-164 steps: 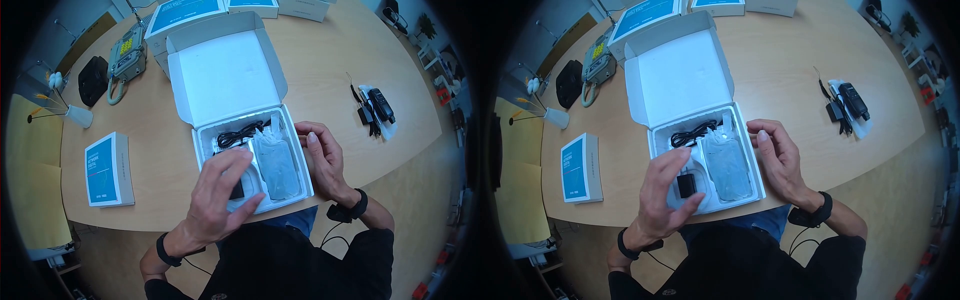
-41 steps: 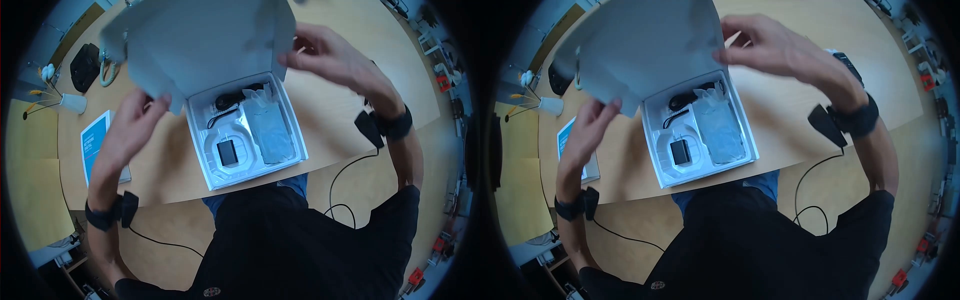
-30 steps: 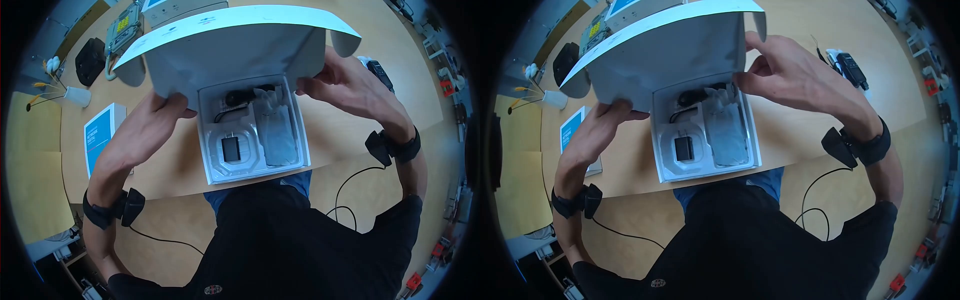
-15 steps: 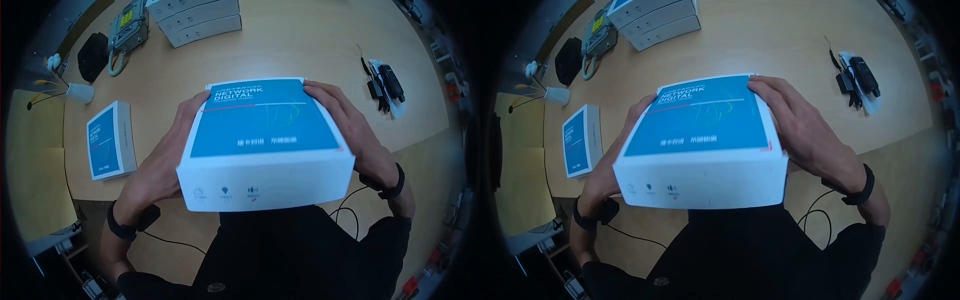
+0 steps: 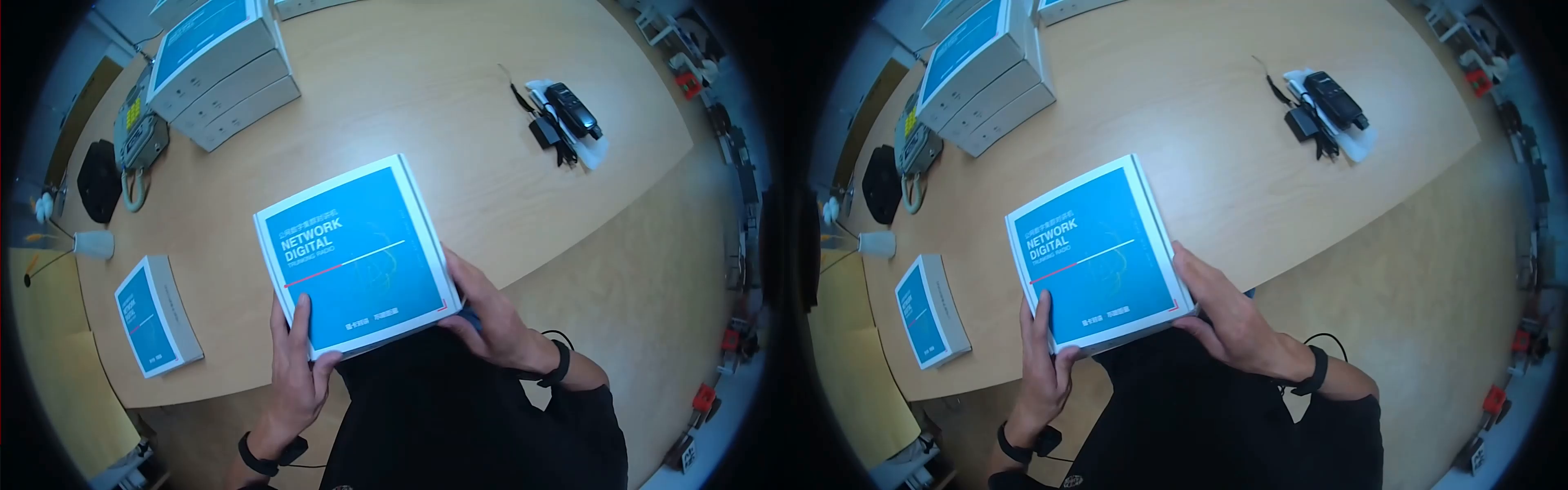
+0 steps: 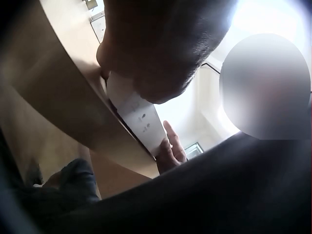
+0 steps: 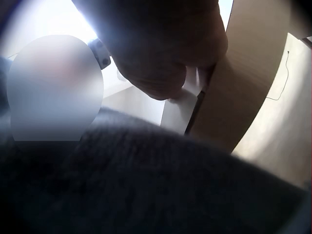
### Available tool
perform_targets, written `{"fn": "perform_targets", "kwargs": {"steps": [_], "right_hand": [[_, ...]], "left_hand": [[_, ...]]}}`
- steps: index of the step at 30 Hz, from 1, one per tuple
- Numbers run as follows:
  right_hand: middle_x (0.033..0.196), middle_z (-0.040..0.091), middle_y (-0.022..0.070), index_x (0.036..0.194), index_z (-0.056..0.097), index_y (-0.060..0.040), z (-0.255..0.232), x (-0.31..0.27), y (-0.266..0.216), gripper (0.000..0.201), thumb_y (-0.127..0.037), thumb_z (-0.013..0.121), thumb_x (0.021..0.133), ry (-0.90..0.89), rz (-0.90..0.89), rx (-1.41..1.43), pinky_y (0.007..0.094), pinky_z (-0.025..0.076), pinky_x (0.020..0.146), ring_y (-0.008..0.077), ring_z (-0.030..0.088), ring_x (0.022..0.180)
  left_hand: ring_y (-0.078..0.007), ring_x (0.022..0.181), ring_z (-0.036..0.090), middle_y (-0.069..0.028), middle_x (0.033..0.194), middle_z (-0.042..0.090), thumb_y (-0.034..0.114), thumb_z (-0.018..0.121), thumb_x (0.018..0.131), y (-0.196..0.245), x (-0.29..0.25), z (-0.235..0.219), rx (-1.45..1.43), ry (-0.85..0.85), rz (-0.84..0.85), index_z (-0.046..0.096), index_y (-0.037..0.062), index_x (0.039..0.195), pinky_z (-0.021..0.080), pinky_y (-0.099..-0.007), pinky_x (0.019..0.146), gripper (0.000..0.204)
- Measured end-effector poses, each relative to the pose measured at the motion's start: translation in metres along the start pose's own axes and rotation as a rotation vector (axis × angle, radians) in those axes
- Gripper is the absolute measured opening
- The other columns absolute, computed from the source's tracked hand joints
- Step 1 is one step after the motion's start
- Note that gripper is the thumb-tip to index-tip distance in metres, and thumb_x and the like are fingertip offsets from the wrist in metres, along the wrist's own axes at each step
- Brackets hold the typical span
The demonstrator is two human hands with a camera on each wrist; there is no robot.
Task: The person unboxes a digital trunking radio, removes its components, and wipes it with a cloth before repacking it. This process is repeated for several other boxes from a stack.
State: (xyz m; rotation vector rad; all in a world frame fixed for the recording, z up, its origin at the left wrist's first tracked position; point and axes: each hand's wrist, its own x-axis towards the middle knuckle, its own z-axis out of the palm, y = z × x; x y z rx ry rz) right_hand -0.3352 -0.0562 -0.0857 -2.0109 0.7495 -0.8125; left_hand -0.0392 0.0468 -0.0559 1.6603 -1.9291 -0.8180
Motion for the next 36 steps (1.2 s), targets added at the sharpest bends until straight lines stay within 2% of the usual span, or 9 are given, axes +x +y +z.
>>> {"fn": "perform_targets", "kwargs": {"steps": [3, 9, 16, 20, 22, 25, 30, 33, 36], "right_hand": [[0.155, 0.036, 0.0341, 0.156, 0.037, -0.0043, 0.011, -0.006, 0.0, 0.088, -0.003, 0.082, 0.08, 0.014, -0.074, -0.138, 0.0446, 0.046, 0.109, 0.0464, 0.049, 0.135], [0.145, 0.043, 0.0366, 0.138, 0.062, -0.0106, 0.022, -0.02, 0.012, 0.057, -0.001, 0.076, 0.084, 0.149, -0.297, -0.368, 0.0437, 0.052, 0.102, 0.0412, 0.057, 0.123], [0.138, 0.052, 0.0317, 0.127, 0.066, 0.0007, -0.026, 0.034, -0.039, 0.044, -0.003, 0.075, 0.085, 0.206, -0.53, -0.36, 0.0331, 0.059, 0.067, 0.0323, 0.069, 0.091], [0.123, 0.056, 0.0243, 0.141, 0.048, 0.0014, -0.047, 0.101, -0.066, 0.071, -0.016, 0.082, 0.082, 0.107, -0.362, -0.299, 0.0413, 0.057, 0.076, 0.036, 0.066, 0.094], [0.111, 0.055, 0.025, 0.144, 0.039, 0.0032, -0.055, 0.126, -0.064, 0.071, -0.024, 0.076, 0.09, -0.003, -0.273, -0.353, 0.0447, 0.054, 0.08, 0.0403, 0.062, 0.093], [0.114, 0.056, 0.0289, 0.144, 0.038, 0.0054, -0.068, 0.157, -0.066, 0.065, -0.031, 0.066, 0.099, -0.119, -0.185, -0.266, 0.048, 0.052, 0.087, 0.0428, 0.062, 0.099], [0.126, 0.055, 0.0357, 0.142, 0.034, 0.0135, -0.081, 0.165, -0.069, 0.059, -0.032, 0.05, 0.108, -0.207, -0.186, -0.343, 0.052, 0.048, 0.096, 0.049, 0.059, 0.11], [0.115, 0.062, 0.0331, 0.139, 0.039, 0.0118, -0.091, 0.162, -0.095, 0.048, -0.023, 0.047, 0.107, -0.308, -0.149, -0.587, 0.0489, 0.052, 0.091, 0.0445, 0.064, 0.105], [0.086, 0.07, 0.0241, 0.134, 0.046, 0.0072, -0.095, 0.165, -0.118, 0.038, -0.013, 0.045, 0.103, -0.475, 0.077, -0.845, 0.0448, 0.056, 0.079, 0.0409, 0.069, 0.081]], "left_hand": [[-0.0573, 0.138, 0.037, -0.0371, 0.153, 0.028, 0.007, 0.087, 0.076, 0.006, -0.006, 0.019, 0.133, 0.127, 0.092, 0.016, 0.0043, 0.161, 0.04, -0.0597, 0.11, 0.111], [-0.0534, 0.128, 0.05, -0.0383, 0.143, 0.042, 0.002, 0.084, 0.076, -0.004, -0.029, 0.037, 0.409, 0.304, 0.211, 0.031, 0.0021, 0.153, 0.051, -0.056, 0.1, 0.094], [-0.0446, 0.111, 0.06, -0.0296, 0.127, 0.055, 0.002, 0.084, 0.074, 0.044, -0.019, -0.053, 0.391, 0.278, 0.242, 0.041, -0.0022, 0.145, 0.053, -0.0462, 0.094, 0.083], [-0.026, 0.099, 0.062, -0.0211, 0.127, 0.057, 0.0, 0.079, 0.08, 0.05, 0.032, -0.099, 0.295, 0.305, 0.101, 0.04, -0.0009, 0.15, 0.052, -0.0366, 0.084, 0.08], [-0.0284, 0.095, 0.063, -0.0219, 0.119, 0.06, 0.014, 0.076, 0.091, 0.036, 0.055, -0.115, 0.249, 0.278, 0.144, 0.035, -0.0032, 0.154, 0.052, -0.0381, 0.079, 0.077], [-0.0142, 0.08, 0.056, -0.0096, 0.108, 0.06, 0.039, 0.042, 0.111, 0.053, 0.072, -0.133, -0.059, 0.156, -0.197, 0.029, 0.0034, 0.161, 0.052, -0.0309, 0.073, 0.062], [-0.0172, 0.078, 0.059, -0.0114, 0.099, 0.061, 0.037, 0.041, 0.112, 0.053, 0.076, -0.144, 0.107, 0.168, -0.188, 0.034, 0.0013, 0.157, 0.053, -0.0326, 0.073, 0.058], [-0.0514, 0.093, 0.061, -0.0347, 0.103, 0.063, 0.013, 0.048, 0.104, 0.072, 0.071, -0.147, 0.298, 0.119, -0.133, 0.046, -0.0032, 0.134, 0.049, -0.0526, 0.08, 0.034], [-0.0484, 0.09, 0.062, -0.0305, 0.089, 0.063, 0.008, 0.048, 0.101, 0.077, 0.067, -0.151, 0.412, 0.052, -0.099, 0.048, -0.0021, 0.129, 0.046, -0.0543, 0.079, 0.03]]}}
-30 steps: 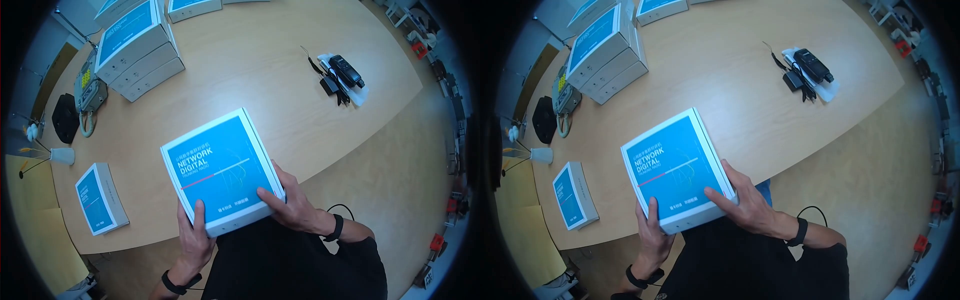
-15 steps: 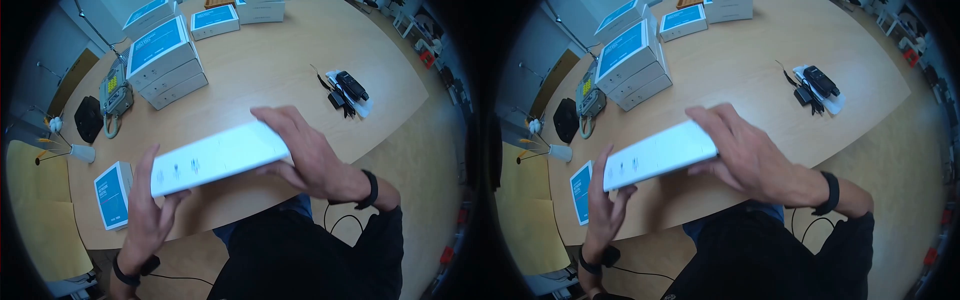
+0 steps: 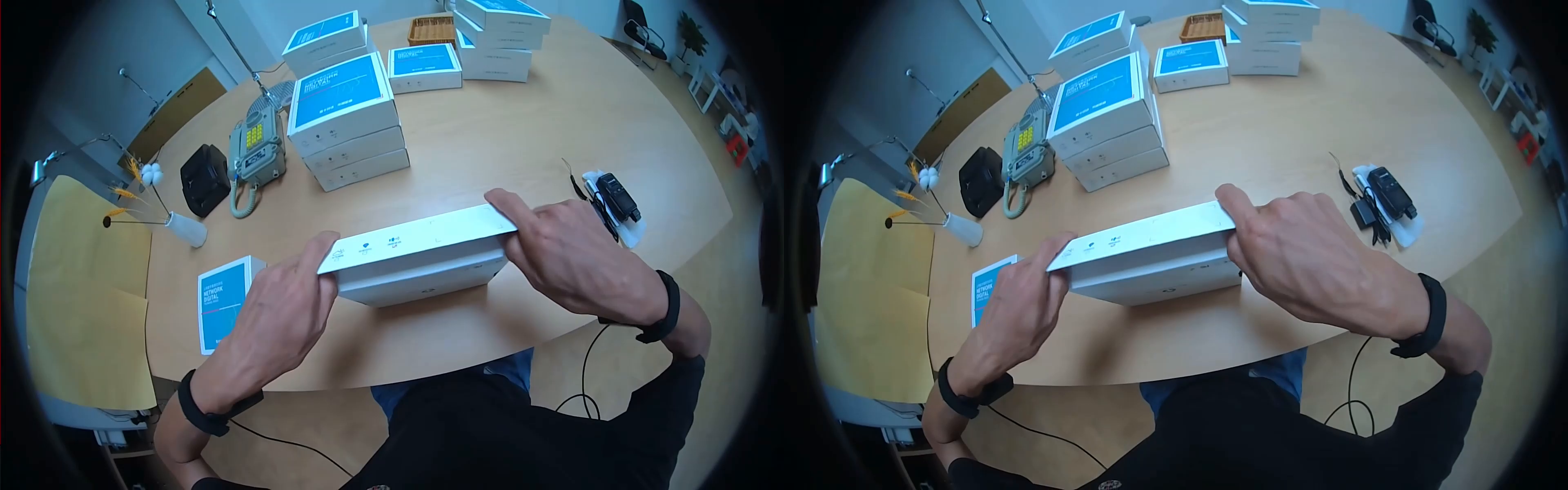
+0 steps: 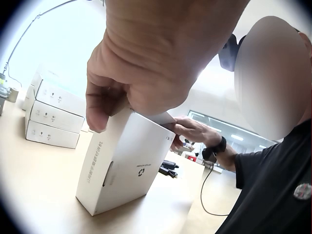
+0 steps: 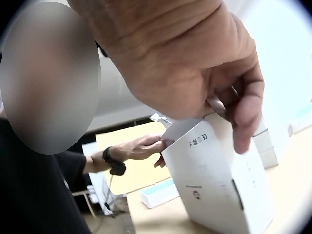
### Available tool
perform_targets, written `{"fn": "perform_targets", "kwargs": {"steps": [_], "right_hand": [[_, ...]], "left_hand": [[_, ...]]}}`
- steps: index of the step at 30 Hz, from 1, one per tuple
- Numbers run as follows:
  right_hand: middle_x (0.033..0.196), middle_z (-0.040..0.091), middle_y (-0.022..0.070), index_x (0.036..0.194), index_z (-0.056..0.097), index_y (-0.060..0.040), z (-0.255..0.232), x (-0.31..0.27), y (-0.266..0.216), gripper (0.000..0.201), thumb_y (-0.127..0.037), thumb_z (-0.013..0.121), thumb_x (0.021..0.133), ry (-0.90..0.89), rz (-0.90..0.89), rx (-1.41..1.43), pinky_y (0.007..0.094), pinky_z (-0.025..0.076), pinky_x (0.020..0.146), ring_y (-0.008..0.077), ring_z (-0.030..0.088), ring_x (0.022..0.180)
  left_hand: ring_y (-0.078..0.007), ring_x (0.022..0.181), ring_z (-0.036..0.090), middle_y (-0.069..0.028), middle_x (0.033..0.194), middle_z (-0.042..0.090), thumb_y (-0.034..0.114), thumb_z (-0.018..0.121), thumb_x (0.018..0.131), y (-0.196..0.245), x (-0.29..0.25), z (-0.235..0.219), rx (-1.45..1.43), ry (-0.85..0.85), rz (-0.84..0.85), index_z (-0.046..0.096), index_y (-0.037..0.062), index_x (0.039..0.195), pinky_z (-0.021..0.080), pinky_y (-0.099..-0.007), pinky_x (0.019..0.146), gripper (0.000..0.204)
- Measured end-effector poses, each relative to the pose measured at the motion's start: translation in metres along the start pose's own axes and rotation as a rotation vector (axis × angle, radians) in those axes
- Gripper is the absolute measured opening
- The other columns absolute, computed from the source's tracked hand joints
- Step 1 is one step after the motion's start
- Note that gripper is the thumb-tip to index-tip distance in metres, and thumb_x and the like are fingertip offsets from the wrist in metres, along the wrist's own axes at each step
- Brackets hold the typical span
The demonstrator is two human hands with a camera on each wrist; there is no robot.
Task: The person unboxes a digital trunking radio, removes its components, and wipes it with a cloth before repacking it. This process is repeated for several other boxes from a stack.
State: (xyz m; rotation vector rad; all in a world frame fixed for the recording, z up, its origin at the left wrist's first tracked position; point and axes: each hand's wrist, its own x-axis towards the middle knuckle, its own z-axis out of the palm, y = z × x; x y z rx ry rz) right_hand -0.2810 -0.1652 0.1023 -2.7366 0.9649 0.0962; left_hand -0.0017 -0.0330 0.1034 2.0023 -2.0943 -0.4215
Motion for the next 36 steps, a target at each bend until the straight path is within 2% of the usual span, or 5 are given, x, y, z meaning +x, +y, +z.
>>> {"fn": "perform_targets", "kwargs": {"steps": [3, 10, 13, 28, 36], "right_hand": [[0.065, 0.063, 0.016, 0.127, 0.053, 0.0076, 0.0, -0.001, 0.008, 0.034, -0.009, 0.041, 0.101, 0.121, -0.112, 0.076, 0.0386, 0.054, 0.063, 0.0302, 0.064, 0.059], [0.057, 0.054, 0.0001, 0.122, 0.062, 0.0082, -0.012, 0.011, 0.008, 0.042, -0.011, 0.031, 0.102, -0.017, 0.032, 0.747, 0.0262, 0.047, 0.048, 0.0098, 0.055, 0.049], [0.056, 0.053, 0.001, 0.12, 0.063, 0.0088, -0.021, 0.014, 0.008, 0.042, -0.013, 0.031, 0.102, -0.063, 0.007, 0.743, 0.0256, 0.046, 0.047, 0.0099, 0.055, 0.048], [0.058, 0.059, 0.0048, 0.08, 0.058, 0.0024, -0.039, 0.021, 0.02, 0.044, -0.029, 0.038, 0.103, -0.278, -0.006, 0.776, 0.0274, 0.046, 0.047, 0.0107, 0.055, 0.049], [0.067, 0.062, 0.02, 0.122, 0.049, 0.0098, 0.01, 0.013, 0.025, 0.04, -0.026, 0.05, 0.104, 0.158, -0.271, 0.115, 0.0456, 0.053, 0.07, 0.0374, 0.063, 0.064]], "left_hand": [[-0.0269, 0.06, 0.06, -0.0169, 0.073, 0.059, 0.005, 0.041, 0.102, 0.006, -0.005, -0.013, -0.06, -0.036, -0.003, 0.052, 0.0014, 0.133, 0.047, -0.0408, 0.06, 0.033], [-0.0068, 0.059, 0.049, 0.0012, 0.071, 0.049, 0.022, 0.035, 0.11, -0.003, 0.011, -0.015, -0.496, -0.104, -0.135, 0.056, 0.0013, 0.129, 0.041, -0.0261, 0.052, 0.035], [-0.015, 0.063, 0.051, -0.0064, 0.071, 0.051, 0.02, 0.035, 0.107, 0.013, 0.017, -0.036, -0.546, -0.254, -0.382, 0.056, -0.0028, 0.127, 0.046, -0.0365, 0.061, 0.036], [-0.0217, 0.065, 0.055, -0.0142, 0.078, 0.058, 0.013, 0.051, 0.102, -0.001, 0.02, -0.029, -0.377, -0.226, -0.174, 0.054, -0.0042, 0.127, 0.047, -0.0366, 0.065, 0.031], [-0.0291, 0.078, 0.064, -0.0205, 0.099, 0.063, 0.026, 0.075, 0.093, -0.009, 0.0, -0.001, -0.08, -0.083, 0.116, 0.036, -0.0024, 0.152, 0.053, -0.0394, 0.073, 0.077]]}}
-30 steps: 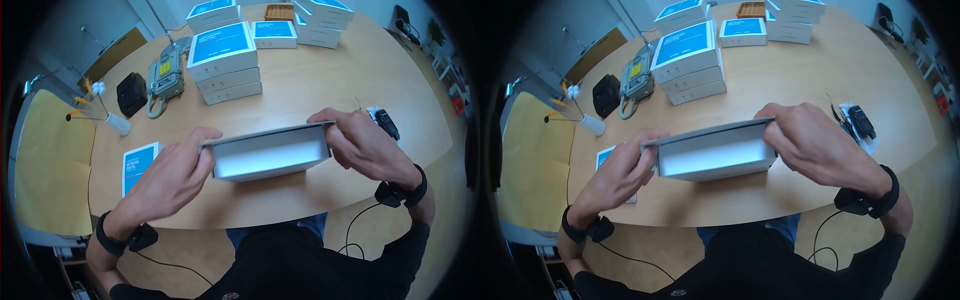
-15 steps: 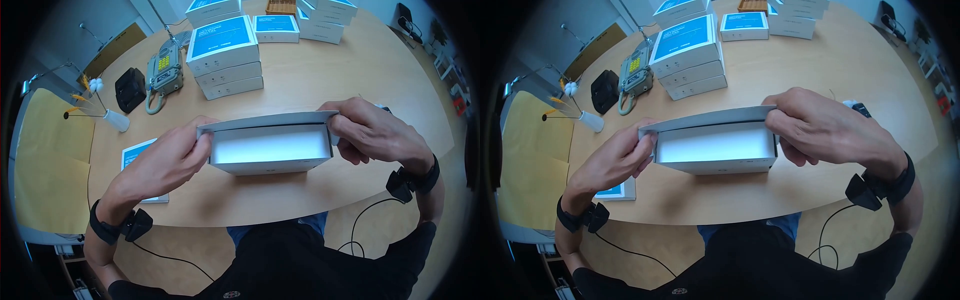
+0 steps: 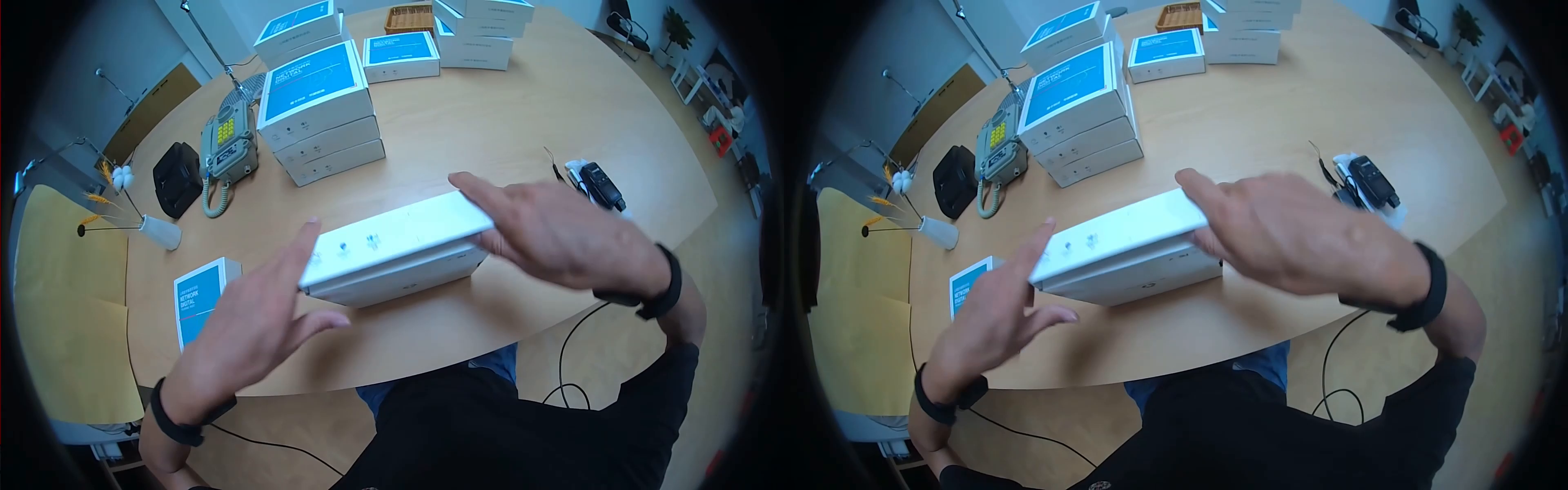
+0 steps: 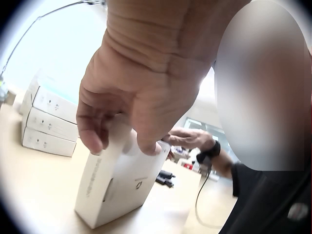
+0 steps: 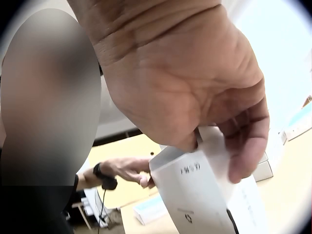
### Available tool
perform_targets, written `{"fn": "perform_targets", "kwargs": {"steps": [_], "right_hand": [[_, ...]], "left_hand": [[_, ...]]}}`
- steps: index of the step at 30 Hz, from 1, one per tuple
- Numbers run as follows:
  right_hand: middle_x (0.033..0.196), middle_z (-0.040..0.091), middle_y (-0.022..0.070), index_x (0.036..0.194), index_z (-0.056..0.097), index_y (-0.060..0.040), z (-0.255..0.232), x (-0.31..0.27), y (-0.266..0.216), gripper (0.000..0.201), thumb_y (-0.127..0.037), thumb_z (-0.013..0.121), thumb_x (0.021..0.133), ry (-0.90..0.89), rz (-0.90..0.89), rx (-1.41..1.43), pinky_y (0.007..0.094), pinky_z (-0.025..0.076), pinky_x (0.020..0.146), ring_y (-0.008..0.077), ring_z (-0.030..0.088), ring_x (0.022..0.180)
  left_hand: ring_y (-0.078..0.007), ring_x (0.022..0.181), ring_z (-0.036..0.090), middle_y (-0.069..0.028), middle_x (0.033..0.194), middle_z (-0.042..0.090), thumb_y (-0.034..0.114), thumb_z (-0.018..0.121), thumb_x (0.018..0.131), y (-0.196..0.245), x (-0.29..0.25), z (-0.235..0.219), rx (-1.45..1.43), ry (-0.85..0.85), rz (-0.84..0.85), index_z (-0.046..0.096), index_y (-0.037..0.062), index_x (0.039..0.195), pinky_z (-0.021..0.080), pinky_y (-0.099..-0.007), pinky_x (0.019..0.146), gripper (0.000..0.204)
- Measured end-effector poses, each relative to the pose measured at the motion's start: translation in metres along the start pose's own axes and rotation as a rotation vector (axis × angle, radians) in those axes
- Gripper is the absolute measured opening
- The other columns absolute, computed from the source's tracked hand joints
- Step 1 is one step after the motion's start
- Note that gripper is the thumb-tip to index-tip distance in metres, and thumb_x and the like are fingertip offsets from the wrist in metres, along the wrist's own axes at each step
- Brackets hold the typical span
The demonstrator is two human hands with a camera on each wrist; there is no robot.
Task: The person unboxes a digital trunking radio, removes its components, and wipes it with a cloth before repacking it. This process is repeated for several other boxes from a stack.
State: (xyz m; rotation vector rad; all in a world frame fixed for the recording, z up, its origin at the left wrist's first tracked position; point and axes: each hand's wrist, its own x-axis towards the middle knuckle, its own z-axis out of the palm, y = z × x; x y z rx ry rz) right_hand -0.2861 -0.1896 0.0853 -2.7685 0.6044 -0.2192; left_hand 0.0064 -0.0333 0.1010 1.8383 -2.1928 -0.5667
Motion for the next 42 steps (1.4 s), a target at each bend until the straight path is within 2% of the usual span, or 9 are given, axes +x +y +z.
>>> {"fn": "perform_targets", "kwargs": {"steps": [3, 7, 14, 18, 20, 21, 25, 32, 42], "right_hand": [[0.099, 0.061, 0.027, 0.148, 0.03, 0.0089, 0.008, -0.012, -0.017, 0.069, -0.035, 0.058, 0.102, -0.046, 0.024, -0.069, 0.0474, 0.054, 0.074, 0.0399, 0.063, 0.083], [0.124, 0.053, 0.0285, 0.154, 0.028, 0.0001, 0.049, -0.024, -0.013, 0.08, -0.018, 0.073, 0.09, 0.121, 0.011, 0.055, 0.0469, 0.057, 0.078, 0.0433, 0.063, 0.099], [0.139, 0.047, 0.0266, 0.141, 0.041, -0.0017, 0.048, -0.048, -0.033, 0.07, -0.012, 0.08, 0.084, 0.246, -0.108, 0.202, 0.0476, 0.059, 0.083, 0.0437, 0.063, 0.114], [0.165, 0.01, 0.0266, 0.158, 0.02, -0.0005, 0.07, -0.07, -0.04, 0.086, -0.034, 0.07, 0.098, -0.09, 0.068, 0.704, 0.0476, 0.053, 0.106, 0.0461, 0.04, 0.144], [0.167, 0.001, 0.0275, 0.162, 0.002, 0.0003, 0.103, -0.085, -0.043, 0.105, -0.04, 0.072, 0.095, 0.095, 0.323, 1.579, 0.0453, 0.045, 0.114, 0.0427, 0.029, 0.15], [0.167, 0.005, 0.0265, 0.162, -0.005, 0.002, 0.106, -0.087, -0.044, 0.108, -0.039, 0.071, 0.097, 0.076, 0.471, 1.577, 0.0424, 0.037, 0.118, 0.0363, 0.025, 0.152], [0.163, 0.022, 0.023, 0.162, -0.005, 0.0043, 0.131, -0.083, -0.051, 0.098, -0.026, 0.066, 0.1, 0.21, 0.287, 1.292, 0.0416, 0.027, 0.121, 0.0294, 0.029, 0.149], [0.145, 0.048, 0.0178, 0.161, 0.02, 0.002, 0.037, 0.029, -0.02, 0.075, -0.032, 0.056, 0.105, 0.674, 0.086, 0.982, 0.0366, 0.036, 0.113, 0.0227, 0.048, 0.13], [0.117, 0.064, 0.0177, 0.14, 0.052, -0.0008, 0.007, 0.245, 0.065, 0.071, -0.061, 0.045, 0.104, 0.777, 0.133, 0.887, 0.0393, 0.047, 0.098, 0.0262, 0.061, 0.105]], "left_hand": [[-0.0358, 0.101, 0.064, -0.0236, 0.121, 0.059, 0.032, 0.081, 0.083, -0.008, -0.003, 0.025, 0.459, 0.069, 0.054, 0.017, -0.005, 0.159, 0.055, -0.0394, 0.08, 0.106], [-0.0299, 0.09, 0.067, -0.0225, 0.106, 0.057, 0.041, 0.069, 0.094, -0.015, -0.007, 0.036, 0.353, 0.281, 0.243, 0.027, -0.0079, 0.154, 0.057, -0.0352, 0.073, 0.088], [-0.0279, 0.104, 0.068, -0.0208, 0.132, 0.053, 0.063, 0.041, 0.104, 0.003, -0.02, 0.043, -1.154, -0.067, -0.534, 0.023, 0.0059, 0.151, 0.059, -0.0426, 0.088, 0.076], [-0.0263, 0.143, 0.035, -0.012, 0.153, 0.032, 0.041, 0.05, 0.103, 0.01, -0.032, 0.06, -1.374, 0.012, -0.629, 0.021, 0.0118, 0.156, 0.039, -0.0496, 0.114, 0.067], [-0.0272, 0.142, 0.038, -0.0141, 0.151, 0.034, 0.036, 0.056, 0.1, -0.003, -0.043, 0.089, -1.338, 0.152, -0.422, 0.02, 0.0116, 0.157, 0.041, -0.0481, 0.112, 0.072], [-0.0282, 0.145, 0.032, -0.0215, 0.156, 0.028, 0.034, 0.055, 0.101, 0.003, -0.046, 0.093, -1.325, 0.173, -0.349, 0.012, -0.0006, 0.158, 0.024, -0.0415, 0.122, 0.079], [-0.0333, 0.153, 0.022, -0.0274, 0.163, 0.017, 0.03, 0.052, 0.101, 0.015, -0.034, 0.105, -1.027, 0.278, 0.05, 0.002, -0.0083, 0.159, 0.02, -0.0433, 0.124, 0.086], [-0.0324, 0.141, 0.042, -0.0263, 0.153, 0.037, 0.032, 0.047, 0.102, -0.006, 0.057, 0.025, -0.585, 0.833, 0.374, 0.022, -0.0111, 0.155, 0.033, -0.041, 0.117, 0.073], [-0.0196, 0.112, 0.054, -0.0109, 0.124, 0.057, 0.044, 0.049, 0.103, -0.13, 0.185, -0.062, -0.773, 0.795, -0.107, 0.045, 0.0017, 0.149, 0.043, -0.0327, 0.096, 0.062]]}}
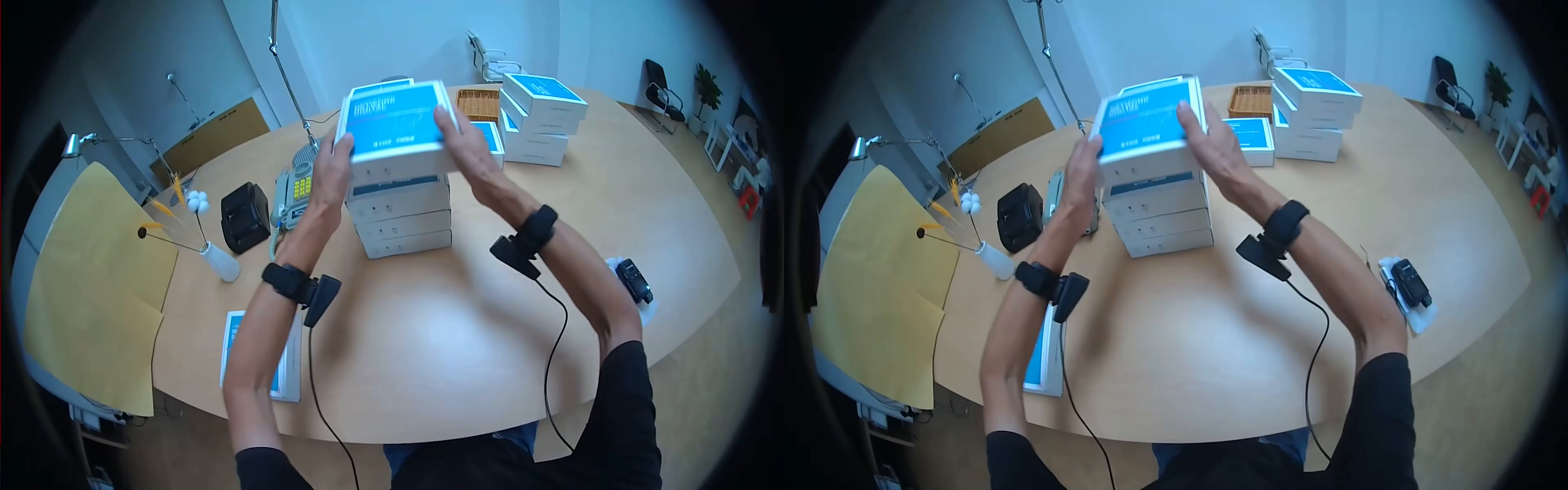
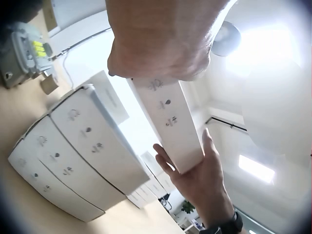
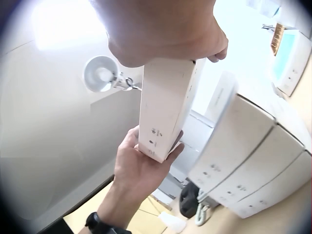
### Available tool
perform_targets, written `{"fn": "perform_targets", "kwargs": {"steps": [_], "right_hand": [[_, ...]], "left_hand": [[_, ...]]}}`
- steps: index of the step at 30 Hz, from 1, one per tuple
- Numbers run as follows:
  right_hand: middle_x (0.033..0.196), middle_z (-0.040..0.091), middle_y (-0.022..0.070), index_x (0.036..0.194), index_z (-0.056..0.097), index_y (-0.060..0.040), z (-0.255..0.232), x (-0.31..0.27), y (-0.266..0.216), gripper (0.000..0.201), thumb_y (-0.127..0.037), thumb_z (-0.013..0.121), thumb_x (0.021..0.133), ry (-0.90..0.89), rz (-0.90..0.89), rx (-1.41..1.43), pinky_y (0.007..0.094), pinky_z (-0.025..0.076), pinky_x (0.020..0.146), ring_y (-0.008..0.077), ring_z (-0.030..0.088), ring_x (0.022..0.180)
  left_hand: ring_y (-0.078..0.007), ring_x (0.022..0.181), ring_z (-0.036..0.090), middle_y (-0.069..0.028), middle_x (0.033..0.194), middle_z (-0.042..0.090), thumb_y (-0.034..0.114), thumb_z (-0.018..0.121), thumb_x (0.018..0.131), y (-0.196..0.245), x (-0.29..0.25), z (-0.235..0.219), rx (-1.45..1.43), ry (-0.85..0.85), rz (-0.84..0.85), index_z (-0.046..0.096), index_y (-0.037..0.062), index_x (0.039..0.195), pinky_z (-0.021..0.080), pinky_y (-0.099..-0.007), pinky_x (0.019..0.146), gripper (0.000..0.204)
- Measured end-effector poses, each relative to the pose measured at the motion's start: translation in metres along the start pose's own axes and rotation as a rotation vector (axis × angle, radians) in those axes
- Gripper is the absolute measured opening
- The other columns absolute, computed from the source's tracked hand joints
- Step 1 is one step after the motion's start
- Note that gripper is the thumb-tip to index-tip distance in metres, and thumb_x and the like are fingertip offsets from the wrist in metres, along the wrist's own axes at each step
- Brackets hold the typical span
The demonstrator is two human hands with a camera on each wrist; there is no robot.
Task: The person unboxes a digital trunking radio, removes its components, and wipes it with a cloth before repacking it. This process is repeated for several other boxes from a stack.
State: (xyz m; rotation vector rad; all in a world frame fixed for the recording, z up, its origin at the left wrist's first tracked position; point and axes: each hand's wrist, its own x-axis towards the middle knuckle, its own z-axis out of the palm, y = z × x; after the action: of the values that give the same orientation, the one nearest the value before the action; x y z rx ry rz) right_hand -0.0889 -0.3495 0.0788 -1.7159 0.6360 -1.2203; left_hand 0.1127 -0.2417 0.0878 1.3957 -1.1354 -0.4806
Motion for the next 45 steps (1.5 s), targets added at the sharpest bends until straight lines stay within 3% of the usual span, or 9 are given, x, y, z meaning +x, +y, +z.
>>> {"fn": "perform_targets", "kwargs": {"steps": [3, 8, 19, 21, 24, 27, 33, 39, 45], "right_hand": [[0.147, 0.05, 0.0279, 0.156, 0.034, 0.0004, 0.012, -0.009, 0.044, 0.09, -0.071, 0.038, 0.101, -0.036, 0.025, -0.076, 0.0437, 0.035, 0.116, 0.0396, 0.048, 0.138], [0.157, 0.034, 0.0335, 0.16, 0.015, 0.0068, 0.022, -0.01, 0.071, 0.117, -0.088, 0.021, 0.091, -0.102, 0.039, 0.058, 0.0441, 0.024, 0.123, 0.0429, 0.035, 0.148], [0.126, 0.059, 0.027, 0.132, 0.054, 0.0069, 0.037, -0.006, 0.087, 0.102, -0.084, 0.024, 0.096, 0.119, 0.025, 0.086, 0.0421, 0.036, 0.112, 0.036, 0.051, 0.127], [0.129, 0.06, 0.0246, 0.131, 0.056, 0.0059, 0.026, -0.012, 0.085, 0.095, -0.079, 0.027, 0.099, 0.12, 0.094, 0.114, 0.0402, 0.037, 0.111, 0.0335, 0.052, 0.128], [0.154, 0.048, 0.0164, 0.152, 0.044, -0.002, -0.005, -0.042, 0.075, 0.081, -0.067, 0.03, 0.105, 0.129, 0.204, 0.221, 0.0426, 0.03, 0.12, 0.024, 0.041, 0.145], [0.144, 0.058, 0.0157, 0.143, 0.053, -0.0015, -0.026, -0.106, 0.037, 0.066, -0.054, 0.031, 0.11, 0.098, 0.083, 0.211, 0.0416, 0.039, 0.113, 0.0235, 0.054, 0.132], [0.135, 0.062, 0.0169, 0.136, 0.056, 0.0052, -0.041, -0.209, -0.03, 0.052, -0.037, 0.039, 0.111, -0.652, 0.3, 0.089, 0.035, 0.047, 0.101, 0.0228, 0.065, 0.114], [0.143, 0.054, 0.0274, 0.151, 0.035, 0.0087, -0.015, -0.26, -0.03, 0.06, -0.029, 0.052, 0.107, -0.962, 0.352, -0.053, 0.0403, 0.045, 0.11, 0.0362, 0.058, 0.129], [0.149, 0.048, 0.0299, 0.157, 0.025, 0.008, -0.046, -0.313, -0.022, 0.07, -0.026, 0.058, 0.105, -0.5, 0.403, -0.019, 0.0405, 0.044, 0.112, 0.0378, 0.052, 0.137]], "left_hand": [[-0.0198, 0.113, 0.054, -0.0108, 0.125, 0.057, 0.043, 0.048, 0.104, -0.042, 0.004, 0.008, 0.042, 0.036, -0.028, 0.045, 0.0024, 0.15, 0.044, -0.0334, 0.096, 0.062], [-0.022, 0.118, 0.053, -0.0117, 0.129, 0.058, 0.042, 0.045, 0.105, -0.061, 0.001, 0.022, -0.21, 0.192, -0.033, 0.049, 0.0006, 0.146, 0.042, -0.0348, 0.101, 0.059], [-0.0206, 0.114, 0.052, -0.0115, 0.125, 0.059, 0.043, 0.042, 0.108, -0.072, -0.001, 0.018, -0.169, 0.26, -0.009, 0.056, -0.0026, 0.136, 0.039, -0.0348, 0.103, 0.055], [-0.033, 0.132, 0.051, -0.0236, 0.137, 0.057, 0.052, 0.037, 0.108, -0.07, -0.004, 0.008, 0.013, 0.211, -0.015, 0.049, -0.0036, 0.147, 0.036, -0.0376, 0.112, 0.069], [-0.0367, 0.142, 0.044, -0.0278, 0.147, 0.051, 0.056, 0.041, 0.107, -0.083, -0.028, -0.045, 0.242, 0.159, 0.121, 0.049, -0.0043, 0.146, 0.032, -0.0382, 0.118, 0.072], [-0.0385, 0.147, 0.038, -0.0289, 0.152, 0.046, 0.053, 0.046, 0.106, -0.049, -0.09, -0.141, 0.738, -0.089, 0.161, 0.049, -0.0056, 0.145, 0.029, -0.0414, 0.121, 0.07], [-0.0436, 0.146, 0.037, -0.0337, 0.154, 0.038, 0.062, 0.052, 0.099, -0.095, -0.246, -0.259, 1.017, -0.08, -0.487, 0.03, -0.0084, 0.155, 0.031, -0.0437, 0.121, 0.092], [-0.0444, 0.148, 0.033, -0.0319, 0.16, 0.025, 0.052, 0.062, 0.098, -0.038, -0.289, -0.148, 0.823, -0.171, -0.41, 0.023, -0.0081, 0.157, 0.031, -0.0459, 0.121, 0.093], [-0.0422, 0.149, 0.032, -0.0294, 0.161, 0.021, 0.027, 0.077, 0.091, -0.027, -0.323, -0.031, 0.526, -0.333, -0.037, 0.021, -0.0059, 0.159, 0.032, -0.0469, 0.121, 0.094]]}}
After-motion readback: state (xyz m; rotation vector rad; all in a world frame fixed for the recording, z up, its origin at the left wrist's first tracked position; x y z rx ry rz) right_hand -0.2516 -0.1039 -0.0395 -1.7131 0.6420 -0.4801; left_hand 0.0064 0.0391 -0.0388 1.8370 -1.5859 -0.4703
